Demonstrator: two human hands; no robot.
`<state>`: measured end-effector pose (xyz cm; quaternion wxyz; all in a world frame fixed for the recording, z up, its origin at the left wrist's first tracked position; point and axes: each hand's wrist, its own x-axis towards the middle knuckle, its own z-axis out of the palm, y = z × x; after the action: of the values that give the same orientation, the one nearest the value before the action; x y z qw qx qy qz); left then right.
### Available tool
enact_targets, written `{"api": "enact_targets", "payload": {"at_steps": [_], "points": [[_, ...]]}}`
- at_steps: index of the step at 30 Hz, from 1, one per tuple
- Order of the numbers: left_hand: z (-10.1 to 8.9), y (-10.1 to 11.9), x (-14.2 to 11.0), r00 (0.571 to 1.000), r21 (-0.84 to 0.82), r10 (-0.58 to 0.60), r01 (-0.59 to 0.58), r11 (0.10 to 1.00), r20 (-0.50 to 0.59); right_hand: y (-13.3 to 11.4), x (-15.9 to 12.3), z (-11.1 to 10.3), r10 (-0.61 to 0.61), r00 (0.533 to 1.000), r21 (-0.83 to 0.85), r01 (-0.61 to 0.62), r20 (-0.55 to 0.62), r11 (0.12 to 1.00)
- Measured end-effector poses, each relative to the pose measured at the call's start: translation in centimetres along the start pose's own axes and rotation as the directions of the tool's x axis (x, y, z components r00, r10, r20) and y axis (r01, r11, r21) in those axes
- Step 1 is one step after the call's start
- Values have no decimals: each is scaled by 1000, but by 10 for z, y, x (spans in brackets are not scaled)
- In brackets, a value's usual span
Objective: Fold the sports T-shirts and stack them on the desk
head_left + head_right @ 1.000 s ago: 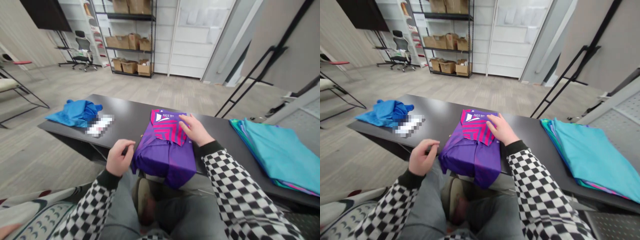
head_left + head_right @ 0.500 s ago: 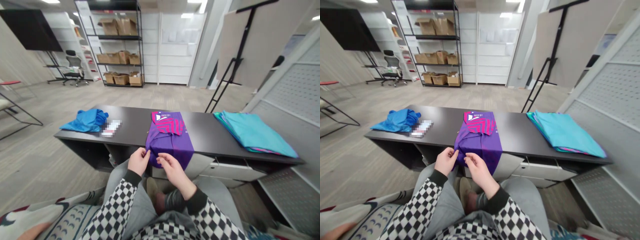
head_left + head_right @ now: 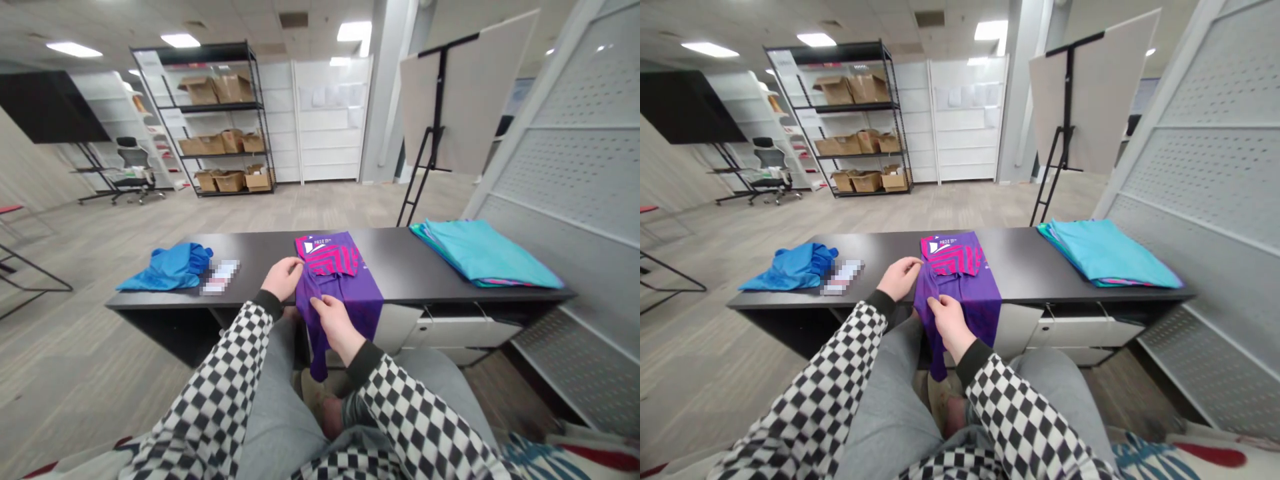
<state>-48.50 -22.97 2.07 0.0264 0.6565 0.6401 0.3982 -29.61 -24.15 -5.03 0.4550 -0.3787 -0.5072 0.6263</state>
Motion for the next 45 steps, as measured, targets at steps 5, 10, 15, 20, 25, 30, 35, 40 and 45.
{"api": "enact_targets", "payload": {"at_steps": [5,10,15,20,25,30,35,40,45], "points": [[32,-34,65,964,223,-86,29,974,251,6,-2,0,-93,996,-23,93,-17,995],[49,-54,65,954,293,-100,13,956,283,-5,-16,-18,-357,934,-280,342,-2,897],[51,-54,65,928,403,-182,38,914,325,4,-22,-25,-382,924,-339,370,34,865],[50,-47,64,920,435,-225,67,898,322,34,-19,-30,-59,992,5,60,-112,998],[47,-43,64,951,423,-108,-25,906,288,27,-29,-43,-177,983,-152,170,-36,974],[51,-51,88,937,379,21,-161,911,348,16,-31,-44,-231,973,-184,223,-19,957],[62,-68,117,950,390,-69,-58,919,305,34,-19,-52,-125,973,-149,97,-194,984],[71,-86,137,954,334,2,-107,937,300,46,-19,-64,-110,972,-157,77,-208,985],[74,-97,149,934,320,44,-166,933,356,45,-32,-69,-101,987,-223,72,-123,972]]}}
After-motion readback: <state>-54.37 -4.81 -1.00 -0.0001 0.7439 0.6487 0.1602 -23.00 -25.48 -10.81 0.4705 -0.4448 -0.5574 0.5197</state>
